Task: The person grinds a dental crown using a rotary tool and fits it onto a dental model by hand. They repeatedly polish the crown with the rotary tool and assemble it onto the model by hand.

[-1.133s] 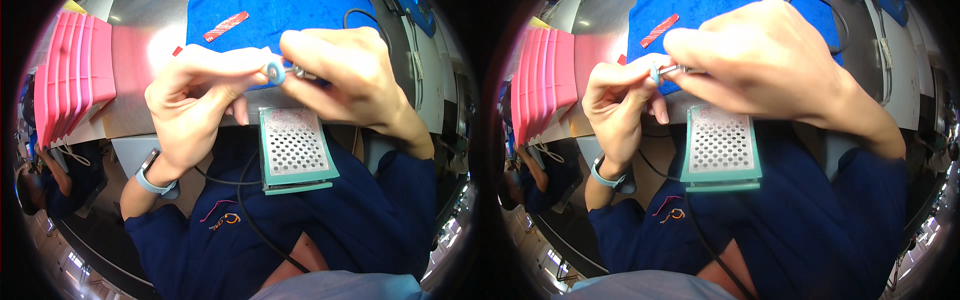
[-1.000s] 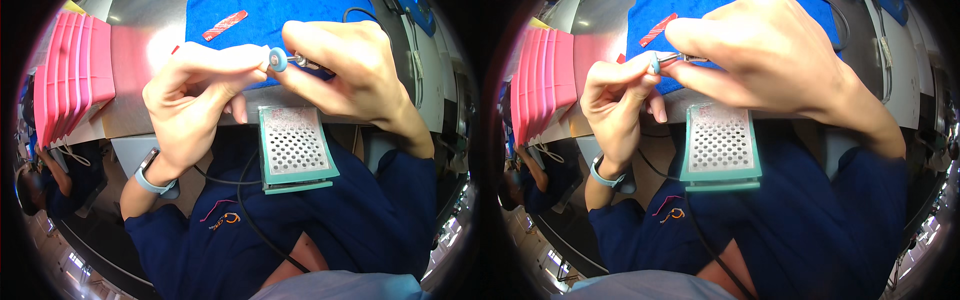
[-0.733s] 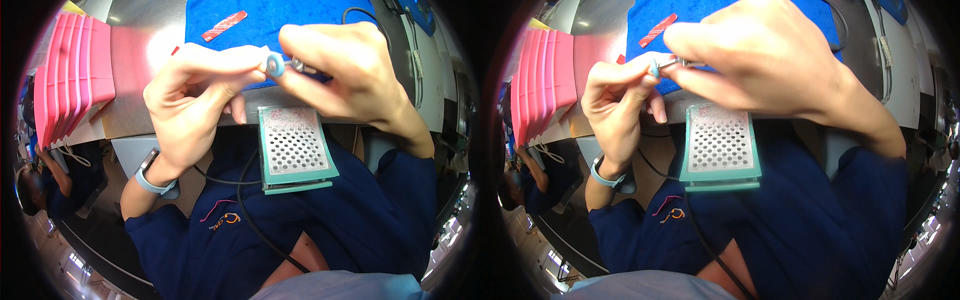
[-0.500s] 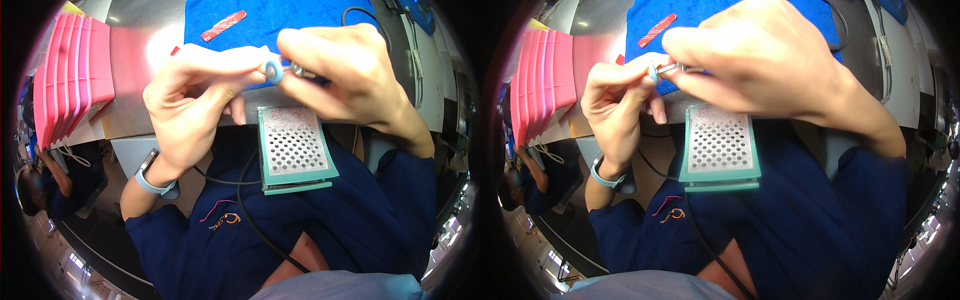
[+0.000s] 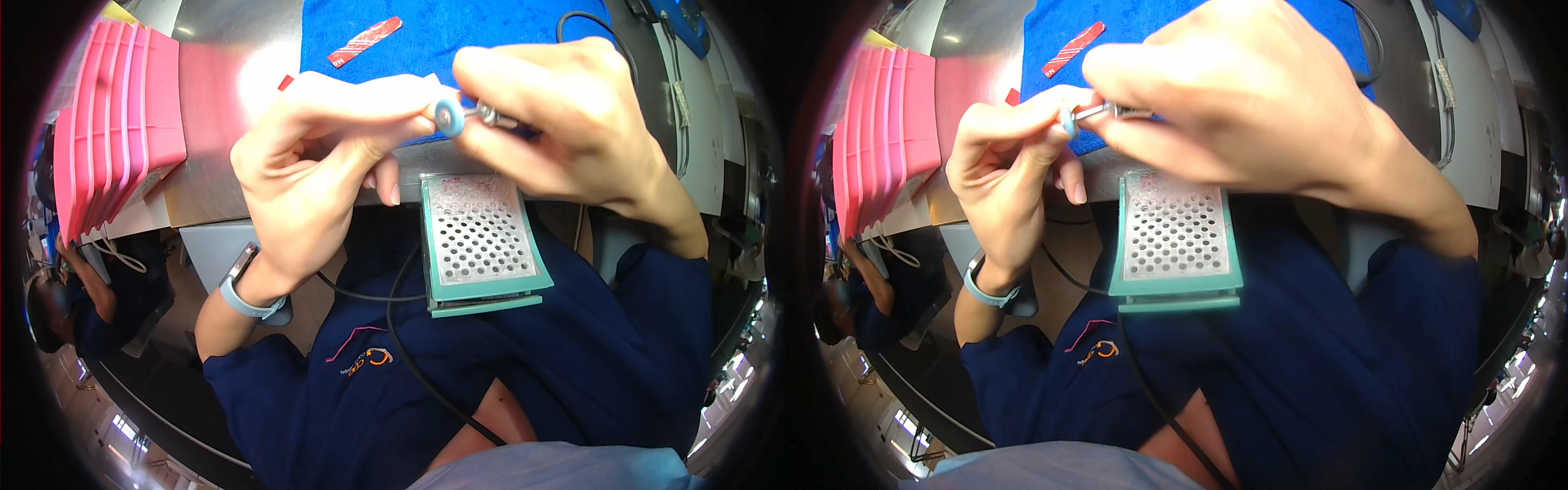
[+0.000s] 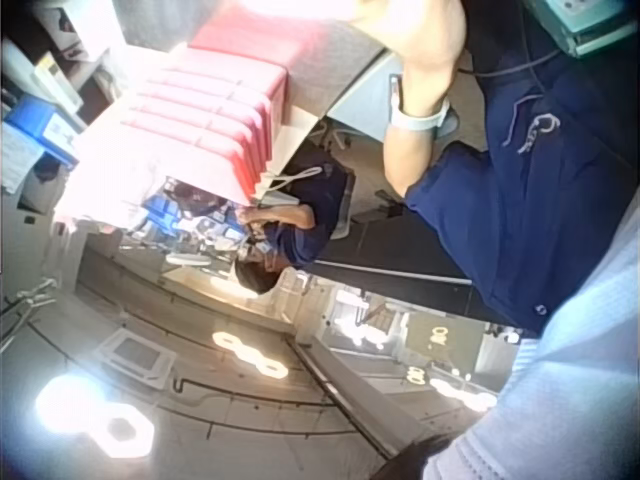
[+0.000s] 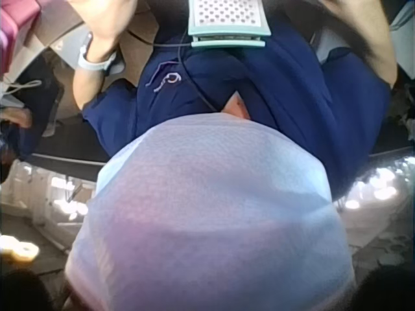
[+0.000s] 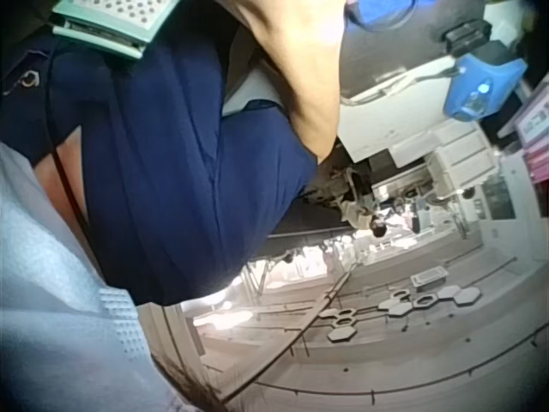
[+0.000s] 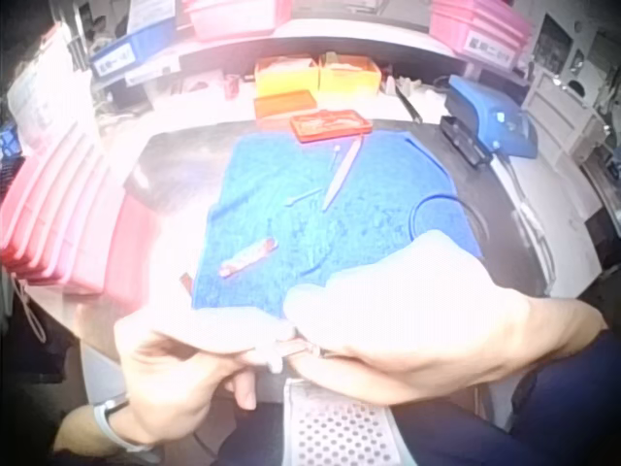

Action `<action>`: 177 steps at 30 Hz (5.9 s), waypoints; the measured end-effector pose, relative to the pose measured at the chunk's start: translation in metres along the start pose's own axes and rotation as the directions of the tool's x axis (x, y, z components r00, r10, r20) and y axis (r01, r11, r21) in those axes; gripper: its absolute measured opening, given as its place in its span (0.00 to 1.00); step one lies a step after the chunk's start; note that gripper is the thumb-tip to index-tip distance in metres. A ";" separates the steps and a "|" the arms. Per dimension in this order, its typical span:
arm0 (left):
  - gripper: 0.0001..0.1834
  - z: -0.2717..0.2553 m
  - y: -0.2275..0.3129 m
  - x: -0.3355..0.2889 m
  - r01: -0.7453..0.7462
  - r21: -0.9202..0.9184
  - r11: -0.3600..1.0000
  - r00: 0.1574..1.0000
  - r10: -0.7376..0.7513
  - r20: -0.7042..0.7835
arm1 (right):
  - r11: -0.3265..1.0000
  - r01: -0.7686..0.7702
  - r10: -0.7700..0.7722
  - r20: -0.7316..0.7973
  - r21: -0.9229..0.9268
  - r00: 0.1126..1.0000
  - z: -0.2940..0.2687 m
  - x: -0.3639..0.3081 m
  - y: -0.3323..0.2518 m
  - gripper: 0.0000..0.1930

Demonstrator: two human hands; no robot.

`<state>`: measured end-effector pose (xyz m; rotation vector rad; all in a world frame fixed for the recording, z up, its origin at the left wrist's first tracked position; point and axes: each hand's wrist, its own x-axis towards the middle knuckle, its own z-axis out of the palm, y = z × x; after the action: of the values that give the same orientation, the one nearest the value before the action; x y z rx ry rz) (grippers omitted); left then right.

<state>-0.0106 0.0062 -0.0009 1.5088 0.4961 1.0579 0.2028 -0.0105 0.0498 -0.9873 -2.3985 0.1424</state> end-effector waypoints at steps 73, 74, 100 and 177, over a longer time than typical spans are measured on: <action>0.05 0.000 0.000 0.000 -0.025 0.045 0.999 1.000 0.025 0.013 | 0.999 -0.004 0.003 -0.010 -0.042 1.000 -0.007 -0.003 0.002 0.09; 0.04 0.000 0.001 0.000 -0.026 0.064 0.998 1.000 0.025 0.012 | 0.999 -0.002 0.002 -0.010 -0.040 1.000 -0.008 -0.003 0.001 0.09; 0.06 0.001 0.003 0.003 0.002 0.108 0.994 1.000 -0.004 0.019 | 0.948 0.040 -0.054 -0.036 -0.317 0.998 -0.011 -0.003 0.002 0.11; 0.07 0.001 0.002 0.000 -0.032 0.118 0.992 0.999 0.028 0.037 | 0.974 0.023 -0.023 0.003 -0.223 1.000 -0.008 -0.003 -0.001 0.12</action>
<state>-0.0108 0.0052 0.0010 1.6419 0.5202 1.0384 0.2082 -0.0147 0.0560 -1.0573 -2.4642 -0.1394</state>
